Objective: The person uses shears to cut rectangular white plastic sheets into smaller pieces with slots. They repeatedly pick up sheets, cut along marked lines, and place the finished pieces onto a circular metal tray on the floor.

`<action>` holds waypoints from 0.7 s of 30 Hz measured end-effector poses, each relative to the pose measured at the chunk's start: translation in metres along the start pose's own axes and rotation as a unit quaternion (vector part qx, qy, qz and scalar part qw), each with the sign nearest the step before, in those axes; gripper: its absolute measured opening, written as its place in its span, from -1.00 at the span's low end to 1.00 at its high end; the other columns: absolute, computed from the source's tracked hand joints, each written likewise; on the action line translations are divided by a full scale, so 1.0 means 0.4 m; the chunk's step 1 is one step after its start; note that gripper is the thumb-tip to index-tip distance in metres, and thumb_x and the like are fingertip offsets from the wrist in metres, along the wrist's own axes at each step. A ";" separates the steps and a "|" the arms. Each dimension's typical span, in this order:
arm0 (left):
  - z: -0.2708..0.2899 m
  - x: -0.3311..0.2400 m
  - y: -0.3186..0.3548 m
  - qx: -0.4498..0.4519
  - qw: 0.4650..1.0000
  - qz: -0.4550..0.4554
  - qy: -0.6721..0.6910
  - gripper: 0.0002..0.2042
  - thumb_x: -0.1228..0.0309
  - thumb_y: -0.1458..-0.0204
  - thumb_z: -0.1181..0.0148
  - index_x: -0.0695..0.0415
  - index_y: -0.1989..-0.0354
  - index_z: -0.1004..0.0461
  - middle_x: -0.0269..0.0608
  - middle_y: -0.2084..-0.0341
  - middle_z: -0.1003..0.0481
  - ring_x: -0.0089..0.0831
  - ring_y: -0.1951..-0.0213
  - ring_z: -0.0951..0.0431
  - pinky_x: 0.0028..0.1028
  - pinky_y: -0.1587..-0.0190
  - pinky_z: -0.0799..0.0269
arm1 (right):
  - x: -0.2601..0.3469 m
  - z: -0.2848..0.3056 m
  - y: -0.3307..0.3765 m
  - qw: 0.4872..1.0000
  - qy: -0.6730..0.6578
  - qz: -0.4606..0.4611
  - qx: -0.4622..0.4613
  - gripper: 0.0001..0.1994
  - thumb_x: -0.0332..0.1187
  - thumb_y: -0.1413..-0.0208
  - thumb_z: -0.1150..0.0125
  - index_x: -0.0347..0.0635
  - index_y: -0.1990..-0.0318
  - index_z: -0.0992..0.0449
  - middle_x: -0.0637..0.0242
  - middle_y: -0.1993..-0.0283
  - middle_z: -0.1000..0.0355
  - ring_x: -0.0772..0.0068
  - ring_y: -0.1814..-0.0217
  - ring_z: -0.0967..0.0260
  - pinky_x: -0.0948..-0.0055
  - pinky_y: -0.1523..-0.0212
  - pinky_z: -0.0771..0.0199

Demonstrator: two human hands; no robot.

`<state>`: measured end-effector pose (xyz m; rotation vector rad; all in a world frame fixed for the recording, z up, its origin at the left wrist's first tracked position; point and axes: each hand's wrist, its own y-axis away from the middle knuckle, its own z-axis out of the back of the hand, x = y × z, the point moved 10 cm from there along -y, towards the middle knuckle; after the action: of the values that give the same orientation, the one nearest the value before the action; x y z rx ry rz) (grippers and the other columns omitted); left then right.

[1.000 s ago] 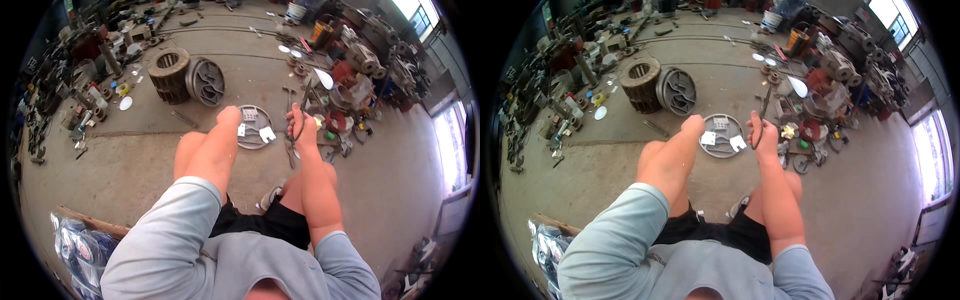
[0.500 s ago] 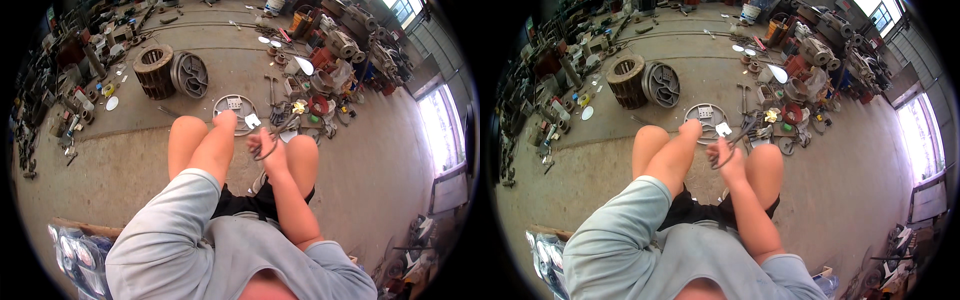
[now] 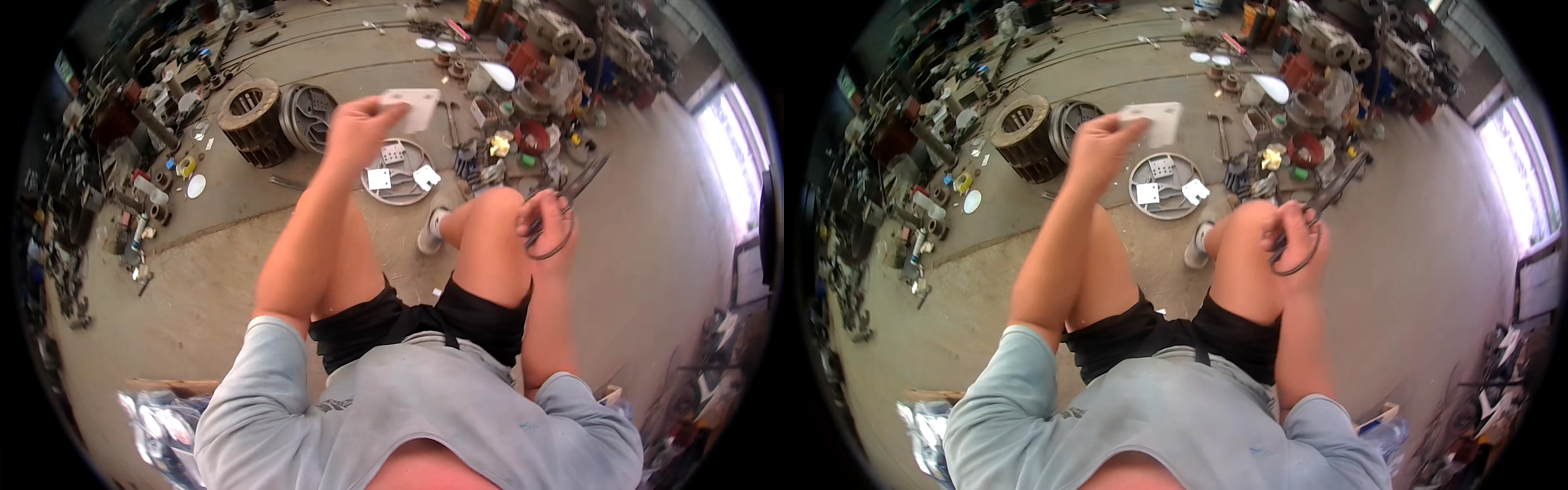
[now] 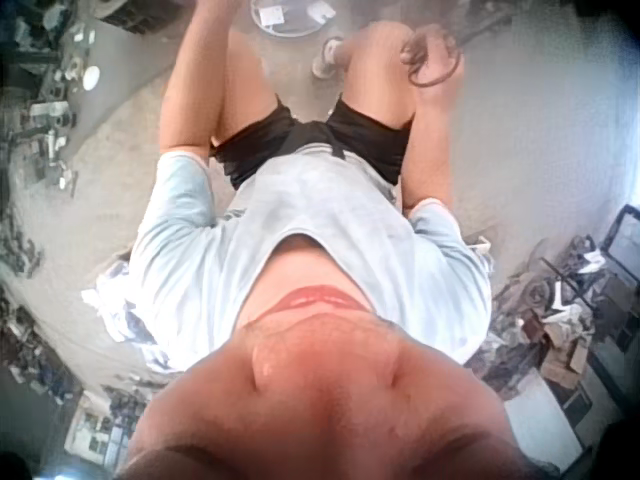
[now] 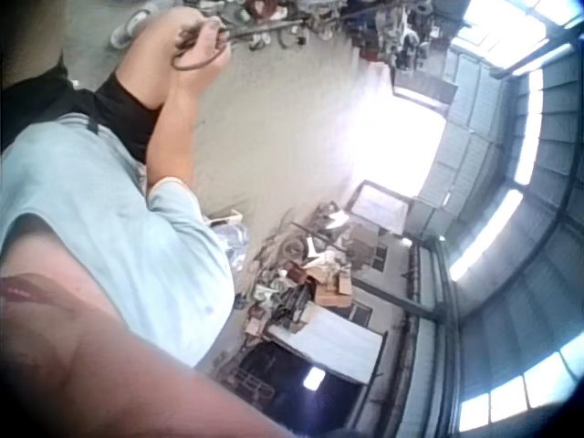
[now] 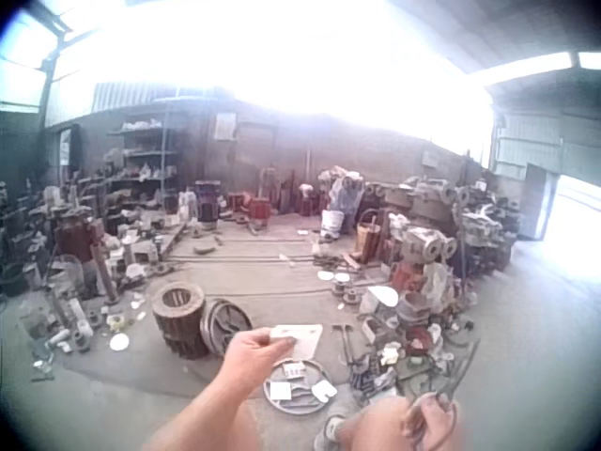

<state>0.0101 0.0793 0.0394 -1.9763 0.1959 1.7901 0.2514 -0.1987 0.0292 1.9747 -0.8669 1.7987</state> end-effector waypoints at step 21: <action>0.218 1.345 -0.489 0.035 0.856 0.487 -0.168 -0.69 0.27 -0.34 -0.28 0.08 -0.19 -0.61 -0.37 0.16 -0.64 -0.49 0.20 -0.56 -0.35 0.10 -0.46 | -1.059 -0.312 -1.008 0.924 0.243 -0.239 0.173 -0.57 0.03 -0.27 -0.44 -0.23 0.29 -0.63 0.40 0.46 -0.51 0.60 0.46 -0.42 0.50 0.39 -0.43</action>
<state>0.0864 0.3965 -0.4390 -1.5358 1.3117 2.6159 0.4023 0.2743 -0.3042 1.5968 0.0908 2.0740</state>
